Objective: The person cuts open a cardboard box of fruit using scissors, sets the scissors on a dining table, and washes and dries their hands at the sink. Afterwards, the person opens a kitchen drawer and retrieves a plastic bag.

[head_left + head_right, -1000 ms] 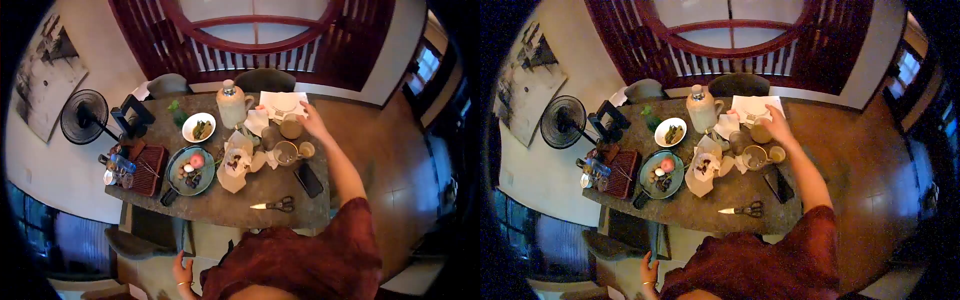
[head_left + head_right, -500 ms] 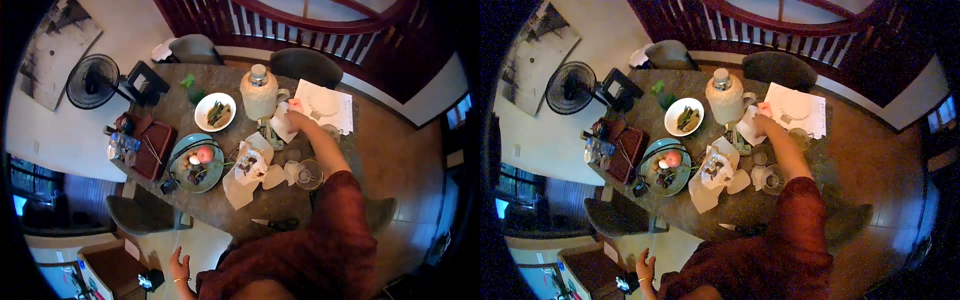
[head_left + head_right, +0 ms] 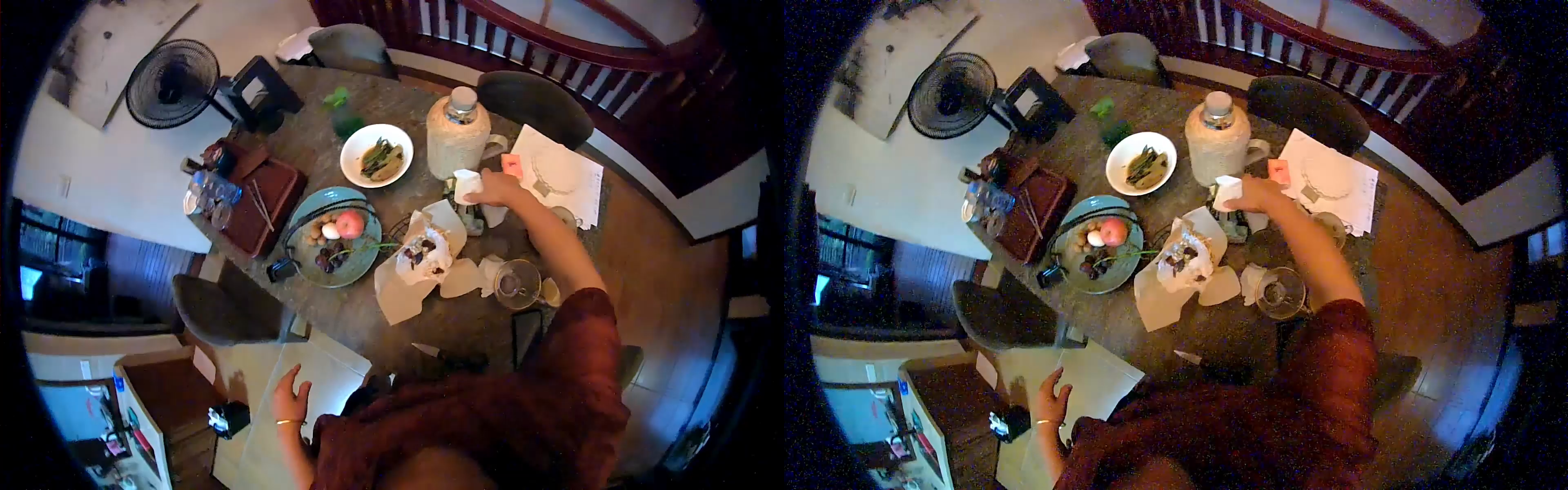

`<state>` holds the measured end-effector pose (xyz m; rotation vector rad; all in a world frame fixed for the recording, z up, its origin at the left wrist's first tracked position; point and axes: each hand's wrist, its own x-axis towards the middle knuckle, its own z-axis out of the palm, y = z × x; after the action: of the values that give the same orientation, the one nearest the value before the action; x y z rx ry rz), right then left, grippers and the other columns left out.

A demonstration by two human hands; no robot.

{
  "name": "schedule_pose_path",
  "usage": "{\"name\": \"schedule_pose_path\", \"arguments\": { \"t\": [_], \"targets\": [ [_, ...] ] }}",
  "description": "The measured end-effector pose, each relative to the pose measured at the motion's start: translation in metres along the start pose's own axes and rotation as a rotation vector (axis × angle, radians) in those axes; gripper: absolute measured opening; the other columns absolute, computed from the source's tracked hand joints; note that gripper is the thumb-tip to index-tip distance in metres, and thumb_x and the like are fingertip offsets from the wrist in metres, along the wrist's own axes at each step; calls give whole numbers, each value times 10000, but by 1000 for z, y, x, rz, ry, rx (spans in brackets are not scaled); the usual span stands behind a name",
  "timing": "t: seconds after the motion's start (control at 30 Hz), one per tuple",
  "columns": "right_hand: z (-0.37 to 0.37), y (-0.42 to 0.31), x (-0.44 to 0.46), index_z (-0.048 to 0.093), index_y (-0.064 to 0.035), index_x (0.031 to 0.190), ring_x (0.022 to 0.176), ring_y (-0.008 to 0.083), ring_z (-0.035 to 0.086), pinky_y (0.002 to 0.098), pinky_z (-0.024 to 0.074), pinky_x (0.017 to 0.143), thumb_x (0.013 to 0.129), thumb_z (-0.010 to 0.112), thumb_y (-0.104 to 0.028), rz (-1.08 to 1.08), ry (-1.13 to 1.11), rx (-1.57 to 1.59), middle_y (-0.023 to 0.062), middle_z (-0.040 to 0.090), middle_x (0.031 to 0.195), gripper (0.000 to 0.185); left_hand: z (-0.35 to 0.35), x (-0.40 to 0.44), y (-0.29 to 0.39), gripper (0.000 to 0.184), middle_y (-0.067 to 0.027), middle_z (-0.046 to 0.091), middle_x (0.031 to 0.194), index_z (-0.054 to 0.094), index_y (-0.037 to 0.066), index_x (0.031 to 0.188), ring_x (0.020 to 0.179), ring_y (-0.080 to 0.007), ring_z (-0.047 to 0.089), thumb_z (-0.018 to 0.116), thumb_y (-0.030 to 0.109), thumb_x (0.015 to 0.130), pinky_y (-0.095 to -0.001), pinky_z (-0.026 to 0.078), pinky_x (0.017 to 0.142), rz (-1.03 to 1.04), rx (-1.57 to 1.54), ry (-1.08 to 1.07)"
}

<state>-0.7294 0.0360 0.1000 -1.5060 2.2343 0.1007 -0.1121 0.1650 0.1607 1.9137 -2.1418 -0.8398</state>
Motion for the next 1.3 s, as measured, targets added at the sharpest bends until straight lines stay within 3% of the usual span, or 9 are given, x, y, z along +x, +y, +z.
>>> {"name": "schedule_pose_path", "arguments": {
  "t": [0.1,0.27,0.53,0.63,0.73,0.9,1.0,1.13,1.3],
  "targets": [
    [30,-1,24,591,-8,1152,988,331,639,428,494,838,697,616,-612,83,-47,-87,168,654,1097,757,-1,-4,-4,439,-164,612,1186,589,74,1218,1090,-334,578,685,144,795,-383,458,933,9,-68,44],
    [46,-7,39,699,-56,966,898,312,671,421,527,756,647,729,-341,121,55,-91,158,688,974,428,-15,-32,-12,447,-169,598,1217,573,64,1240,1129,-312,565,674,124,809,-382,446,960,-121,-25,67],
    [-79,-44,-56,655,-68,1017,855,317,652,426,512,748,742,611,-277,-20,321,-96,150,673,948,348,-4,-41,-50,434,-158,626,1156,601,93,1201,1062,-331,590,693,172,785,-383,471,905,-61,-70,114],
    [-127,-86,-121,649,-43,982,803,299,649,409,502,714,750,606,-238,-238,472,120,143,676,877,307,-8,-31,-59,425,-152,627,1149,600,98,1199,1047,-332,592,691,174,790,-388,475,889,18,-84,123],
    [-141,-139,-175,646,-29,996,759,235,643,374,500,690,759,610,-189,-351,321,485,118,667,816,289,-14,-19,-73,416,-151,623,1160,596,90,1204,1064,-323,587,682,165,804,-380,464,906,80,-127,122],
    [-55,-245,-215,646,-12,1013,699,191,635,347,518,657,752,669,-225,-415,115,341,107,672,779,337,-15,3,-75,369,-159,632,1123,607,84,1176,1025,-338,596,665,148,817,-383,473,878,263,-266,177],
    [52,-297,-219,662,-29,922,647,278,650,398,513,619,759,658,-299,-427,-29,404,142,674,770,315,-4,20,-72,346,-160,636,1105,617,79,1158,1007,-336,603,658,130,818,-375,476,869,321,-449,123],
    [164,-315,-195,657,-45,875,802,352,642,447,494,689,737,644,-330,-238,3,168,200,650,838,317,28,53,-67,306,-122,654,1005,646,117,1097,912,-311,622,656,88,792,-355,491,805,344,-547,70],
    [174,-315,-227,632,-47,958,857,389,623,471,488,741,765,629,-351,-6,145,226,206,652,883,360,84,87,-42,248,-96,642,921,681,132,1002,887,-298,605,657,105,757,-398,491,768,786,-393,194]
  ]
}}
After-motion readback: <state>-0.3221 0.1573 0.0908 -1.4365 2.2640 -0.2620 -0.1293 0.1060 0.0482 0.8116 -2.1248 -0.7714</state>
